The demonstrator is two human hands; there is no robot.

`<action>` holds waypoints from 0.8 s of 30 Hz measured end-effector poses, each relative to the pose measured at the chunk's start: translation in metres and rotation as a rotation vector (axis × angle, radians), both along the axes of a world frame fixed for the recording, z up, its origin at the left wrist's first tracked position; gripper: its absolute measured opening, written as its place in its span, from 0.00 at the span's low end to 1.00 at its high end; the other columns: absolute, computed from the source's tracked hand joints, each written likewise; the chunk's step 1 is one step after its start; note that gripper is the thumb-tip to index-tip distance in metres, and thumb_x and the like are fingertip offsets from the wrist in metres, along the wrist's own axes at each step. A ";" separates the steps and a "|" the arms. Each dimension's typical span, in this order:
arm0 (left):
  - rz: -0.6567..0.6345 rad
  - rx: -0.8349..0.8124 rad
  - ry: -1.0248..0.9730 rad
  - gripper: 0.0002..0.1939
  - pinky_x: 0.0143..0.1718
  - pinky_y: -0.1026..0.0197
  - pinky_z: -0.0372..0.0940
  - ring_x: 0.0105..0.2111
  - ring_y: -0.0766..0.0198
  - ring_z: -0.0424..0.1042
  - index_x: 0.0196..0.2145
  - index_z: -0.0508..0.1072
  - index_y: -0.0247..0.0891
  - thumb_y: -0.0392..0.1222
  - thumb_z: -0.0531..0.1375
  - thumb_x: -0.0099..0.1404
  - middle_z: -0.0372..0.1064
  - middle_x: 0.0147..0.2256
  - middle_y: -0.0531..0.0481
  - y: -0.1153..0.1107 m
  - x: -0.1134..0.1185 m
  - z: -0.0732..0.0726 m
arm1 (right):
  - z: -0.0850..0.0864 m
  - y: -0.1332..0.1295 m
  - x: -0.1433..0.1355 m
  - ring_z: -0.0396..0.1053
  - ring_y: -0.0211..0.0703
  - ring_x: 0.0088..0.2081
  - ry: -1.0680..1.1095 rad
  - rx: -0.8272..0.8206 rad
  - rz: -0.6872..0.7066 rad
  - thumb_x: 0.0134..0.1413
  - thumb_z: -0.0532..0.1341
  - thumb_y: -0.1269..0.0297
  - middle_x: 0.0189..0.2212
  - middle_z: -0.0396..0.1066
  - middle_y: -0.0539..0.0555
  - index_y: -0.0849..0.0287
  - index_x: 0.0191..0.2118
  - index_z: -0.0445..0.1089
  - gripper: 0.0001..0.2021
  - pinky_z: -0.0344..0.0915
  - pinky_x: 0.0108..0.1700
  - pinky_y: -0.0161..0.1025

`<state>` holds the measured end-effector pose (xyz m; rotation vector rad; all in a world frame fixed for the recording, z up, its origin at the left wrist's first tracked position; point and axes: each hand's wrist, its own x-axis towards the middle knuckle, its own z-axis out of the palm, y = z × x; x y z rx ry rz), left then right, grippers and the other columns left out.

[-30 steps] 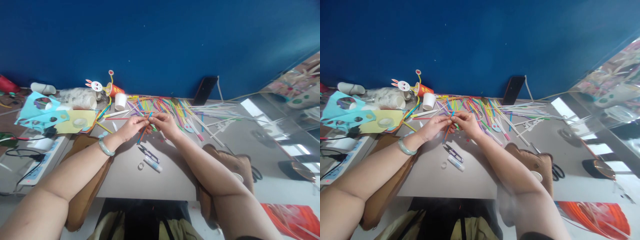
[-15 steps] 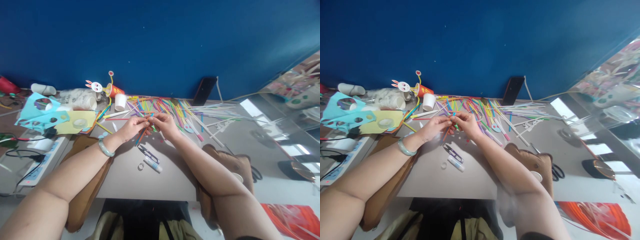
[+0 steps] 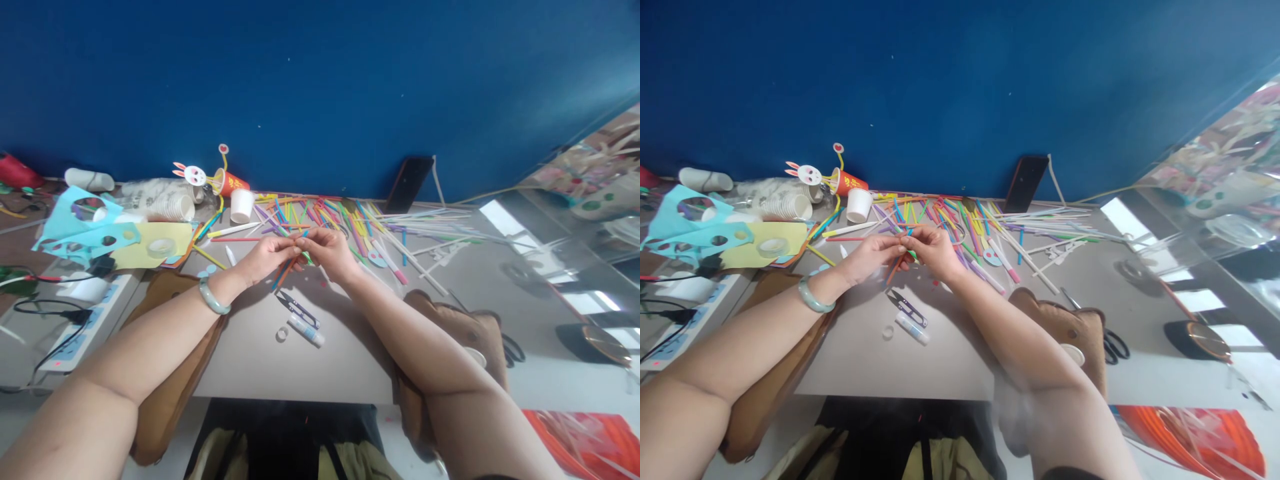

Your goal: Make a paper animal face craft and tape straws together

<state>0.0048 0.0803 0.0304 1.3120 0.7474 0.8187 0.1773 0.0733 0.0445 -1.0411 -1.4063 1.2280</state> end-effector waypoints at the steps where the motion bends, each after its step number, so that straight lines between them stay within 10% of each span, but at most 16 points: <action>1: 0.002 -0.004 -0.010 0.19 0.34 0.63 0.71 0.28 0.64 0.75 0.35 0.80 0.32 0.54 0.67 0.59 0.77 0.31 0.44 0.000 0.000 0.000 | 0.001 0.000 0.000 0.55 0.30 0.16 -0.009 -0.001 -0.001 0.45 0.70 0.50 0.16 0.66 0.47 0.60 0.24 0.69 0.17 0.50 0.18 0.32; 12: 0.207 -0.041 -0.169 0.19 0.36 0.60 0.71 0.32 0.61 0.76 0.36 0.79 0.34 0.53 0.69 0.55 0.78 0.32 0.46 -0.004 0.003 0.016 | 0.003 -0.004 -0.005 0.59 0.30 0.19 -0.045 -0.045 0.039 0.41 0.71 0.50 0.30 0.75 0.51 0.60 0.42 0.78 0.24 0.53 0.18 0.32; 24: 0.255 0.031 -0.169 0.18 0.38 0.63 0.67 0.38 0.62 0.74 0.37 0.80 0.36 0.54 0.67 0.57 0.77 0.38 0.46 -0.002 0.002 0.012 | -0.001 -0.014 -0.014 0.55 0.29 0.15 -0.207 -0.075 0.233 0.50 0.65 0.45 0.15 0.64 0.46 0.62 0.29 0.77 0.21 0.51 0.18 0.31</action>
